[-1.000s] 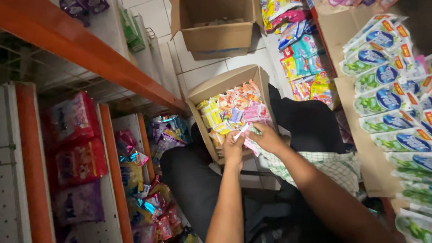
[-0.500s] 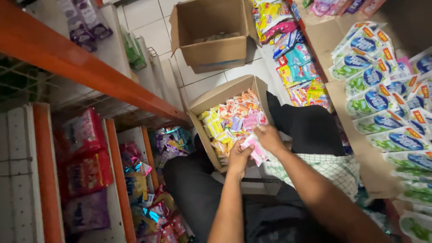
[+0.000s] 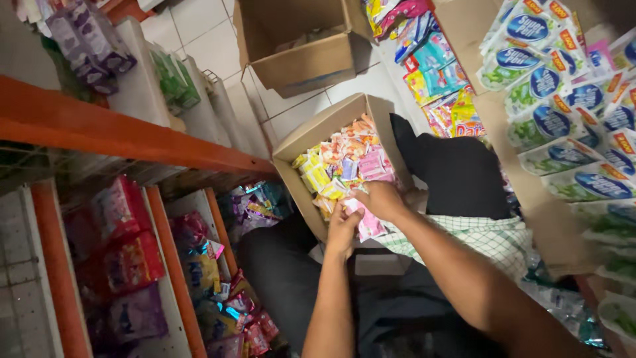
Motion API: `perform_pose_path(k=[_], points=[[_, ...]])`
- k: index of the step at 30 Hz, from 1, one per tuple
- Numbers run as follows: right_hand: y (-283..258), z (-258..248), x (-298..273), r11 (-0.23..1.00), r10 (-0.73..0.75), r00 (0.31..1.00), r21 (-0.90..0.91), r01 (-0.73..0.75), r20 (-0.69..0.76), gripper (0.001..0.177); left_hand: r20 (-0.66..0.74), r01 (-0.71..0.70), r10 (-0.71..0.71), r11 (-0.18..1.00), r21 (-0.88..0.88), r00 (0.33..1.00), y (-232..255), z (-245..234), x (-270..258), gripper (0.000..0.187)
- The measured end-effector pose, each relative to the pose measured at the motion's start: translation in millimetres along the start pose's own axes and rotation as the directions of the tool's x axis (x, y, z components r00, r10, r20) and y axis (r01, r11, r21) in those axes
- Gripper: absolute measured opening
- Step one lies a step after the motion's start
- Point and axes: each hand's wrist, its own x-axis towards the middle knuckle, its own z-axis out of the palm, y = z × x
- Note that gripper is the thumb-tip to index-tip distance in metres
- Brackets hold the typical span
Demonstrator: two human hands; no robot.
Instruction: The person sits on the floor and uses a handheld scanner to scan small pink packages from a cardboard box. After scanning, the person places the packages onto a nearby metal shelf.
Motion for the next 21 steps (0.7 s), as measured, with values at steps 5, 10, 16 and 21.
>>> perform_pose_path(k=[5, 10, 16, 21], points=[[-12.0, -10.6, 0.3, 0.997, 0.061, 0.997, 0.038, -0.060, -0.036, 0.057, 0.102, 0.263, -0.262, 0.965, 0.001, 0.960, 10.0, 13.6, -13.6, 0.036], [-21.3, -30.6, -0.9, 0.997, 0.053, 0.985, 0.065, -0.043, -0.163, 0.056, 0.147, 0.116, -0.142, 0.978, 0.174, 0.979, 5.0, 5.5, -7.4, 0.030], [-29.2, -51.8, 0.7, 0.981, 0.182, 0.946, 0.115, -0.156, -0.268, 0.059, 0.160, 0.022, -0.057, 0.977, 0.213, 0.985, 3.4, 8.1, -9.3, 0.022], [-16.2, -56.0, 1.6, 0.936, 0.073, 0.982, 0.352, -0.008, -0.173, 0.051, 0.129, 0.011, -0.057, 0.943, 0.334, 0.990, 7.3, 7.8, -12.9, 0.025]])
